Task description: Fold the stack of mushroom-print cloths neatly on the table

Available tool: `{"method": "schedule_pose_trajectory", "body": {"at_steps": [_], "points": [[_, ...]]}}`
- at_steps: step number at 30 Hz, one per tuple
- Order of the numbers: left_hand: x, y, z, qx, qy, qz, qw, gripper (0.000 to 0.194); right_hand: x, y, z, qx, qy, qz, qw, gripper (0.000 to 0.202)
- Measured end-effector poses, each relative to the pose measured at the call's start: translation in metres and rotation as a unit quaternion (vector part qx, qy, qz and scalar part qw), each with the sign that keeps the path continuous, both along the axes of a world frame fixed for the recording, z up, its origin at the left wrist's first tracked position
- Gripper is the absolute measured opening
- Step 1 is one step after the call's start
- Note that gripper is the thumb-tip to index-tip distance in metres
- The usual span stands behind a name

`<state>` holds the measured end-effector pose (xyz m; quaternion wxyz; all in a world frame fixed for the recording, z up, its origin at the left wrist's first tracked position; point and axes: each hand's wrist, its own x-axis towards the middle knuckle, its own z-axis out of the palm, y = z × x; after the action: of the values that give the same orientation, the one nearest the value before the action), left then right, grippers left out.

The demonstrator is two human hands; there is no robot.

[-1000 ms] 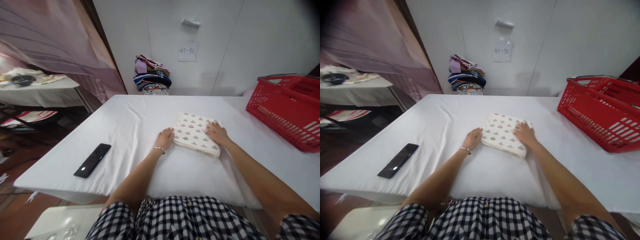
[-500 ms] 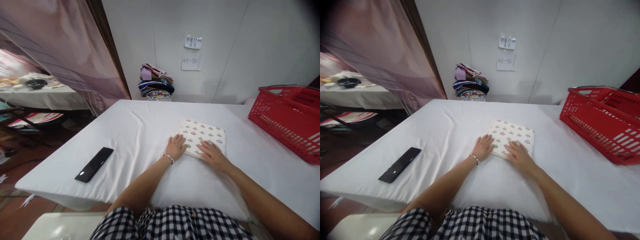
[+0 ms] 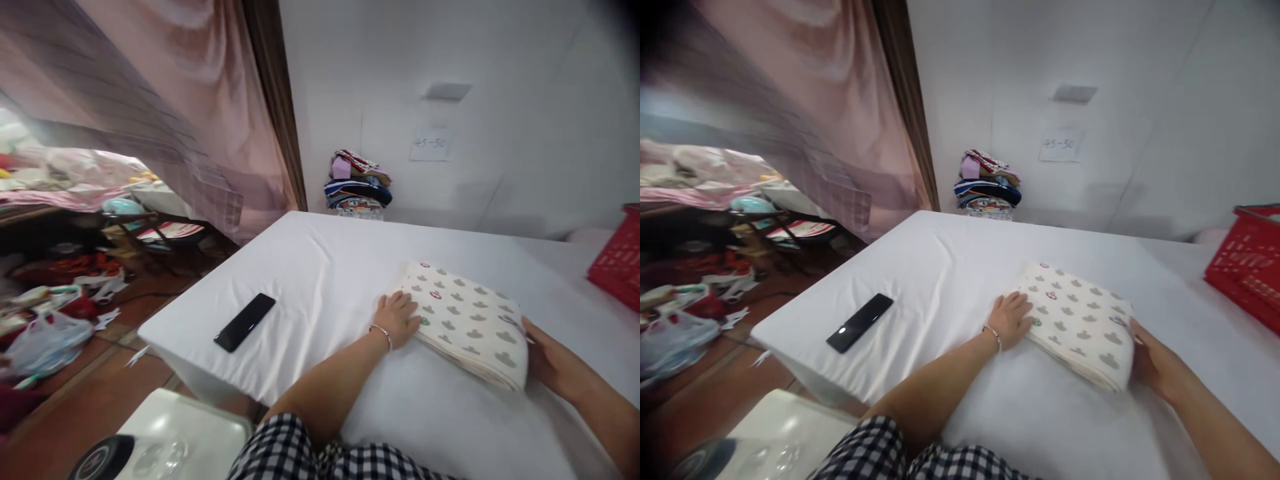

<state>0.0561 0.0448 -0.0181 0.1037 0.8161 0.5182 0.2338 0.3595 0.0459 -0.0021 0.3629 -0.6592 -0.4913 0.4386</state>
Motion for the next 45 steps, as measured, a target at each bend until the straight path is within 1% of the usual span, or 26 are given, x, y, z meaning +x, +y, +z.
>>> {"method": "schedule_pose_trajectory", "body": {"at_steps": [1,3,4,6,8,10,12,16,18,20,23,25,27,28,30,32,33,35,36,38,40,41,43,45], "points": [[0.000,0.000,0.000,0.000,-0.006,0.001,1.000,0.040,-0.002,0.004,0.000,-0.042,0.052,-0.002,0.998,0.058],[0.000,-0.001,-0.001,0.001,-0.016,0.002,1.000,0.040,-0.006,0.010,0.000,-0.139,0.176,-0.029,0.974,0.060],[-0.001,-0.001,-0.001,0.002,-0.020,0.002,1.000,0.040,-0.009,0.012,0.001,-0.161,0.204,-0.055,0.964,0.061],[-0.001,-0.002,-0.001,0.005,-0.024,0.000,1.000,0.040,-0.016,0.012,0.003,-0.175,0.223,-0.092,0.955,0.063],[-0.002,-0.002,-0.002,0.008,-0.029,-0.003,1.000,0.039,-0.023,0.008,0.007,-0.151,0.215,-0.093,0.960,0.065],[-0.002,-0.002,-0.003,0.008,-0.035,-0.007,0.999,0.040,-0.029,0.003,0.010,-0.108,0.201,-0.078,0.970,0.068],[-0.002,-0.001,-0.004,0.007,-0.041,-0.006,0.999,0.039,-0.032,-0.001,0.011,-0.081,0.202,-0.063,0.974,0.073],[-0.002,0.001,-0.005,0.008,-0.055,0.002,0.998,0.035,-0.027,0.004,0.004,-0.080,0.220,-0.056,0.971,0.078],[-0.003,0.003,-0.005,0.007,-0.067,0.009,0.998,0.032,-0.021,0.010,0.000,-0.074,0.225,-0.067,0.969,0.076],[-0.006,0.006,-0.005,-0.002,-0.077,0.029,0.997,0.031,-0.016,0.015,-0.004,-0.069,0.228,-0.065,0.969,0.073],[-0.013,0.014,-0.007,-0.034,-0.095,0.073,0.992,0.032,-0.014,0.018,-0.008,-0.061,0.223,-0.042,0.972,0.066],[-0.016,0.019,-0.009,-0.052,-0.119,0.084,0.988,0.031,-0.016,0.017,-0.010,-0.042,0.227,-0.051,0.972,0.062],[-0.017,0.023,-0.009,-0.046,-0.164,0.085,0.982,0.027,-0.018,0.016,-0.012,-0.020,0.254,-0.074,0.964,0.063],[-0.017,0.026,-0.009,-0.055,-0.191,0.089,0.976,0.025,-0.018,0.016,-0.013,-0.012,0.272,-0.081,0.959,0.064],[-0.017,0.031,-0.004,-0.100,-0.241,0.116,0.958,0.023,-0.019,0.016,-0.015,-0.004,0.304,-0.086,0.949,0.064],[-0.017,0.038,0.004,-0.153,-0.266,0.160,0.938,0.024,-0.018,0.016,-0.016,-0.002,0.326,-0.084,0.942,0.062],[-0.018,0.041,0.009,-0.169,-0.264,0.179,0.932,0.026,-0.018,0.016,-0.017,-0.002,0.333,-0.082,0.939,0.061],[-0.017,0.049,0.020,-0.186,-0.240,0.200,0.932,0.036,-0.017,0.017,-0.018,-0.002,0.343,-0.079,0.936,0.060],[-0.015,0.052,0.024,-0.186,-0.219,0.200,0.937,0.041,-0.017,0.016,-0.018,-0.002,0.347,-0.077,0.935,0.060],[-0.009,0.056,0.029,-0.170,-0.163,0.181,0.955,0.050,-0.018,0.016,-0.018,0.003,0.353,-0.073,0.933,0.061],[-0.001,0.058,0.030,-0.146,-0.097,0.147,0.973,0.054,-0.019,0.015,-0.018,0.012,0.355,-0.070,0.932,0.061],[0.003,0.058,0.028,-0.143,-0.068,0.134,0.978,0.055,-0.019,0.014,-0.017,0.018,0.356,-0.068,0.932,0.061],[0.009,0.058,0.024,-0.158,-0.031,0.127,0.979,0.055,-0.021,0.013,-0.016,0.028,0.358,-0.064,0.931,0.060],[0.010,0.057,0.019,-0.171,-0.023,0.140,0.975,0.052,-0.022,0.012,-0.016,0.034,0.359,-0.065,0.931,0.061]]}}
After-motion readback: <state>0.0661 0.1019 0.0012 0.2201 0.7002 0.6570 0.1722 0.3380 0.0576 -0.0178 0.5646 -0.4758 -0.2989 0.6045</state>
